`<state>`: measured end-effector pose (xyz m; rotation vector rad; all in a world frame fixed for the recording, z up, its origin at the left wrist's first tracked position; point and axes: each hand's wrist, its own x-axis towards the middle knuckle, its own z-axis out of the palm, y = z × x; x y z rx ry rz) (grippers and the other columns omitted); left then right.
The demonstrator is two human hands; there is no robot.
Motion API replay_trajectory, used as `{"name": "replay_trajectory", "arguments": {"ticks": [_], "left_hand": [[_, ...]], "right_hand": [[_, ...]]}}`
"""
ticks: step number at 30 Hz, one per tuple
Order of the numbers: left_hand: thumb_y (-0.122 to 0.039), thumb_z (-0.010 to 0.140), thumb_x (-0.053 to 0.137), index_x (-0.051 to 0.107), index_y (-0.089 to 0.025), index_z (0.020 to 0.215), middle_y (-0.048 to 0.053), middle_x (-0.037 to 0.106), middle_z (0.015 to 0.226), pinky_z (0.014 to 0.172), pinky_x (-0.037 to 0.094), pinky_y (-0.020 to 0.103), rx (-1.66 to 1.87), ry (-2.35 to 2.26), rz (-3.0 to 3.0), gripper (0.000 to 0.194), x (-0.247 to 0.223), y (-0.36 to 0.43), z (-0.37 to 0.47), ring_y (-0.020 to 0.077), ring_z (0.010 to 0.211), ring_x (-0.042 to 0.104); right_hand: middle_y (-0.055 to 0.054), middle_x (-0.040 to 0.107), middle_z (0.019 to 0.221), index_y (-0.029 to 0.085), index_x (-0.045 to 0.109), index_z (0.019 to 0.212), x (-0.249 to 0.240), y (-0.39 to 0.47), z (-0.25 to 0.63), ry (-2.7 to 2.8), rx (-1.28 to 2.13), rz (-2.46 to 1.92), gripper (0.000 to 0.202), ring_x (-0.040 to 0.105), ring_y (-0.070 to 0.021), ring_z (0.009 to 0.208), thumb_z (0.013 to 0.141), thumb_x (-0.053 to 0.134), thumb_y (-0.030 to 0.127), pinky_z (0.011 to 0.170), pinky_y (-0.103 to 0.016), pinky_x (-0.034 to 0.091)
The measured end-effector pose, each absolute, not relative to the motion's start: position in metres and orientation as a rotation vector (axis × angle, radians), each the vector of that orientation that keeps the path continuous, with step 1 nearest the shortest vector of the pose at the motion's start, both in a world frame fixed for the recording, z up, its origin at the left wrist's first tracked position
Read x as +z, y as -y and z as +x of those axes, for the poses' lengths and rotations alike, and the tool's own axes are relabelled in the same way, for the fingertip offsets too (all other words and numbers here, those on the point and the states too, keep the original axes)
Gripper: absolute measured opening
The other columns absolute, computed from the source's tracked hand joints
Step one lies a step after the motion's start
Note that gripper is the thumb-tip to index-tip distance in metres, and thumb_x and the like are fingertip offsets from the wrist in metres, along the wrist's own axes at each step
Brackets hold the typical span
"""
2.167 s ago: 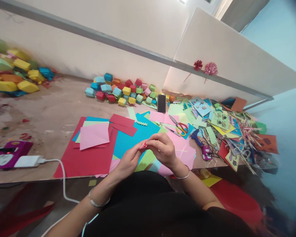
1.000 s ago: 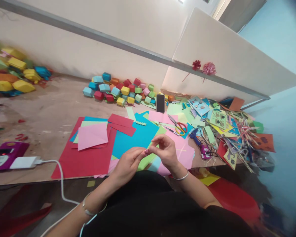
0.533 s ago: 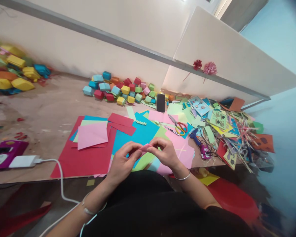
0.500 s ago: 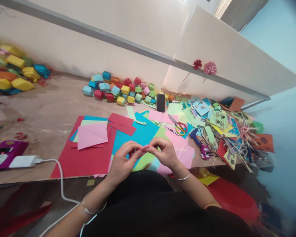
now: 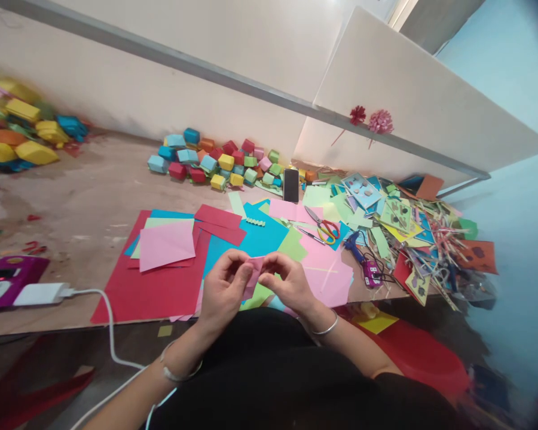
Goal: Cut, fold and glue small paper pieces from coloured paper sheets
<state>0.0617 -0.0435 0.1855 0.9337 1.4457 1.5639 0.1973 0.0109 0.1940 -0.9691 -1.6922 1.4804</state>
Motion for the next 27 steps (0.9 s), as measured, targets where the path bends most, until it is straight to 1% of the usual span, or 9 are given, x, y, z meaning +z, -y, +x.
{"name": "replay_trajectory", "arguments": {"ticks": [4, 7, 12, 15, 18, 21, 23, 25, 27], "left_hand": [[-0.055, 0.086, 0.062, 0.058, -0.020, 0.094, 0.001, 0.061, 0.085, 0.067, 0.050, 0.023, 1.618, -1.578, 0.929, 0.037, 0.175, 0.044, 0.069, 0.0135, 0.073, 0.060], [-0.055, 0.087, 0.061, 0.060, -0.019, 0.098, 0.002, 0.064, 0.086, 0.067, 0.050, 0.024, 1.551, -1.549, 0.987, 0.038, 0.171, 0.043, 0.066, 0.0143, 0.073, 0.061], [-0.048, 0.068, 0.080, 0.064, -0.018, 0.078, 0.000, 0.062, 0.073, 0.058, 0.047, 0.023, 1.424, -1.411, 0.988, 0.035, 0.177, 0.037, 0.054, 0.0136, 0.065, 0.056], [-0.045, 0.071, 0.075, 0.058, -0.018, 0.065, -0.004, 0.052, 0.058, 0.052, 0.041, 0.022, 1.397, -1.301, 0.844, 0.033, 0.183, 0.034, 0.050, 0.0104, 0.055, 0.047], [-0.040, 0.072, 0.073, 0.057, -0.018, 0.060, -0.005, 0.048, 0.054, 0.050, 0.038, 0.021, 1.430, -1.354, 0.861, 0.030, 0.186, 0.033, 0.046, 0.0092, 0.052, 0.043], [-0.038, 0.074, 0.070, 0.061, -0.018, 0.063, -0.003, 0.054, 0.058, 0.052, 0.040, 0.022, 1.360, -1.417, 1.048, 0.025, 0.188, 0.032, 0.039, 0.0108, 0.056, 0.048], [-0.037, 0.074, 0.070, 0.063, -0.018, 0.071, -0.001, 0.059, 0.064, 0.053, 0.043, 0.022, 1.315, -1.401, 1.129, 0.021, 0.189, 0.032, 0.034, 0.0122, 0.059, 0.054], [-0.034, 0.072, 0.075, 0.062, -0.019, 0.080, -0.001, 0.061, 0.075, 0.053, 0.045, 0.022, 1.402, -1.415, 1.157, 0.021, 0.191, 0.032, 0.030, 0.0123, 0.063, 0.057], [-0.031, 0.071, 0.079, 0.060, -0.020, 0.081, 0.000, 0.060, 0.083, 0.056, 0.047, 0.022, 1.556, -1.469, 1.232, 0.024, 0.194, 0.033, 0.029, 0.0123, 0.068, 0.058]], "right_hand": [[0.000, 0.058, 0.068, 0.019, 0.058, 0.073, 0.186, 0.001, 0.185, 1.739, 1.335, -1.105, 0.031, 0.051, -0.0114, 0.064, 0.089, 0.057, 0.046, 0.060, -0.023, 0.046], [0.001, 0.054, 0.063, 0.020, 0.054, 0.068, 0.186, 0.002, 0.182, 1.742, 1.290, -1.144, 0.031, 0.049, -0.0115, 0.062, 0.089, 0.055, 0.044, 0.056, -0.023, 0.042], [0.001, 0.054, 0.062, 0.020, 0.053, 0.067, 0.189, -0.003, 0.186, 1.846, 1.234, -1.078, 0.029, 0.049, -0.0122, 0.060, 0.089, 0.053, 0.040, 0.055, -0.024, 0.041], [0.001, 0.054, 0.062, 0.020, 0.054, 0.066, 0.189, -0.003, 0.186, 1.920, 1.218, -1.008, 0.030, 0.049, -0.0114, 0.059, 0.090, 0.054, 0.038, 0.057, -0.024, 0.041], [0.001, 0.055, 0.063, 0.020, 0.056, 0.066, 0.190, -0.002, 0.185, 1.957, 1.175, -0.978, 0.032, 0.050, -0.0114, 0.060, 0.092, 0.054, 0.039, 0.060, -0.024, 0.042], [0.001, 0.056, 0.063, 0.020, 0.056, 0.066, 0.190, -0.001, 0.186, 2.005, 1.107, -0.946, 0.033, 0.051, -0.0113, 0.060, 0.094, 0.053, 0.038, 0.061, -0.025, 0.043], [0.001, 0.056, 0.063, 0.020, 0.057, 0.068, 0.189, -0.002, 0.188, 2.023, 1.046, -0.913, 0.030, 0.051, -0.0111, 0.059, 0.094, 0.054, 0.035, 0.061, -0.024, 0.043], [0.001, 0.057, 0.064, 0.020, 0.058, 0.069, 0.189, -0.003, 0.190, 2.030, 0.951, -0.879, 0.029, 0.052, -0.0112, 0.060, 0.095, 0.054, 0.032, 0.060, -0.024, 0.042], [0.000, 0.059, 0.064, 0.020, 0.059, 0.071, 0.188, -0.004, 0.192, 2.057, 0.834, -0.849, 0.030, 0.053, -0.0117, 0.061, 0.098, 0.051, 0.033, 0.061, -0.025, 0.042]]}}
